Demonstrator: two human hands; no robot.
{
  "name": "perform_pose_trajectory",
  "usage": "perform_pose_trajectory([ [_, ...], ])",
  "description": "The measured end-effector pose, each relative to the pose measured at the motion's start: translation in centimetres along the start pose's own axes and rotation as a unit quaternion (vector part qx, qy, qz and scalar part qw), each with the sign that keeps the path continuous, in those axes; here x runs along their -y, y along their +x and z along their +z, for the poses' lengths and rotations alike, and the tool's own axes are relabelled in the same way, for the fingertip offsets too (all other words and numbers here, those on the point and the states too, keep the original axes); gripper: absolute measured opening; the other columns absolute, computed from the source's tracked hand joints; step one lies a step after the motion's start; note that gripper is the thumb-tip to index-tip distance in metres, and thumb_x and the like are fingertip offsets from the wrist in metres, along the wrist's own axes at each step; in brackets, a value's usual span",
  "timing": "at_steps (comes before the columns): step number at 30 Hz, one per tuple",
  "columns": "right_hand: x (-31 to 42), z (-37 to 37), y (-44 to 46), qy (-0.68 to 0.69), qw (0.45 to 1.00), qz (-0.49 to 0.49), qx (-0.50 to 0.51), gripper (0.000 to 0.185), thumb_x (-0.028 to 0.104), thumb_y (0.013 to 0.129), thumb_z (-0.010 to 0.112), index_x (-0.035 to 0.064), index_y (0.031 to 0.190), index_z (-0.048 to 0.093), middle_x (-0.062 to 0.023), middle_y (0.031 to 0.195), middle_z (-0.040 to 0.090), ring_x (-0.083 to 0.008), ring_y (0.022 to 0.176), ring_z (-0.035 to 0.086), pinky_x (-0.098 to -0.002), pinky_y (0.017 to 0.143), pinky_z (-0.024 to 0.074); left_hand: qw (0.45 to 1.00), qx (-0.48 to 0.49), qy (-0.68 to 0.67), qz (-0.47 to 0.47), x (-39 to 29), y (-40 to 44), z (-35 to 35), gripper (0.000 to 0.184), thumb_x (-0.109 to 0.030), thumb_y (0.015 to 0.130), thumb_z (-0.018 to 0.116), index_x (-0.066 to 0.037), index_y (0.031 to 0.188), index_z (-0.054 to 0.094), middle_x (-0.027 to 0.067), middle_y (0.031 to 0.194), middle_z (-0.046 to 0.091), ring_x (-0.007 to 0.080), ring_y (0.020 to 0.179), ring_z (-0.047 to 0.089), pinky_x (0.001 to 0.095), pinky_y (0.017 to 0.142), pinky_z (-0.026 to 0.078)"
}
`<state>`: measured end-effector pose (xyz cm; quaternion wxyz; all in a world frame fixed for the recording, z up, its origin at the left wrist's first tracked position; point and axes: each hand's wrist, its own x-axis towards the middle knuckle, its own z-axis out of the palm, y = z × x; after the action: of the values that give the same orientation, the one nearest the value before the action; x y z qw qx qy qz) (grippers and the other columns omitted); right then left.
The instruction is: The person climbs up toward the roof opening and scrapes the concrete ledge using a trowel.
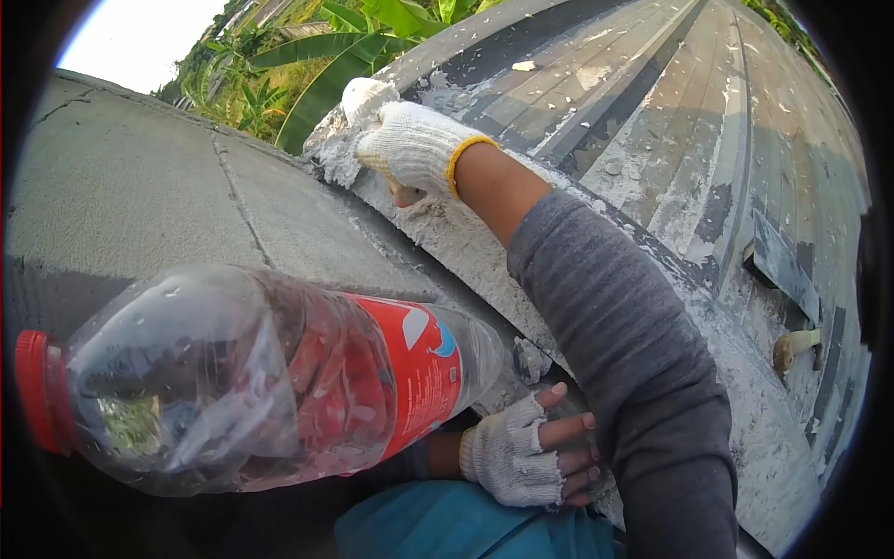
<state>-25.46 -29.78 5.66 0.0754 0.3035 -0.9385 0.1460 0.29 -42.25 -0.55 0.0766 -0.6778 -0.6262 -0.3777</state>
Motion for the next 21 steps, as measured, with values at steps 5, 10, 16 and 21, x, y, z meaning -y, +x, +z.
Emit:
perform_pose_trajectory([
  [5, 0.3, -0.8, -1.7, 0.076, 0.996, -0.020, 0.034, 0.044, 0.018, 0.061, 0.091, 0.0099, 0.102, 0.075, -0.0140, 0.097, 0.073, -0.0356, 0.093, 0.073, -0.0449, 0.078, 0.0600, 1.000, -0.008, 0.008, -0.002, -0.1, 0.2, 0.1, 0.032, -0.043, 0.087, 0.075, -0.013, 0.098, 0.074, 0.0054, 0.105, 0.070, 0.0340, 0.121, 0.061, 0.0666, 0.101, 0.048],
  [10, 0.7, -2.9, -2.9, 0.036, 0.997, -0.071, -0.002, 0.042, 0.017, 0.063, 0.090, 0.0101, 0.102, 0.075, -0.0122, 0.098, 0.074, -0.0322, 0.091, 0.074, -0.0440, 0.078, 0.0605, 1.000, 0.013, 0.007, -0.001, 0.0, 0.3, 0.2, 0.032, -0.043, 0.087, 0.075, -0.013, 0.099, 0.074, 0.0054, 0.105, 0.070, 0.0337, 0.120, 0.062, 0.0658, 0.101, 0.048],
  [16, -1.3, 1.1, 0.2, 0.082, 0.996, -0.017, 0.004, 0.045, 0.021, 0.065, 0.089, 0.0093, 0.106, 0.073, -0.0136, 0.096, 0.075, -0.0309, 0.090, 0.075, -0.0434, 0.078, 0.0606, 0.999, 0.030, -0.016, -0.013, -0.1, 0.2, 0.3, 0.033, -0.044, 0.089, 0.075, -0.013, 0.102, 0.073, 0.0047, 0.107, 0.069, 0.0328, 0.120, 0.062, 0.0663, 0.103, 0.046],
  [21, -1.0, -1.2, -2.0, 0.498, 0.830, 0.248, 0.025, 0.041, 0.033, 0.076, 0.083, 0.0074, 0.105, 0.070, -0.0123, 0.095, 0.074, -0.0277, 0.092, 0.072, -0.0421, 0.080, 0.0586, 1.000, 0.020, -0.023, -0.002, -0.1, 0.2, 0.5, 0.033, -0.044, 0.091, 0.074, -0.013, 0.104, 0.073, 0.0041, 0.106, 0.069, 0.0325, 0.123, 0.061, 0.0673, 0.106, 0.043],
])
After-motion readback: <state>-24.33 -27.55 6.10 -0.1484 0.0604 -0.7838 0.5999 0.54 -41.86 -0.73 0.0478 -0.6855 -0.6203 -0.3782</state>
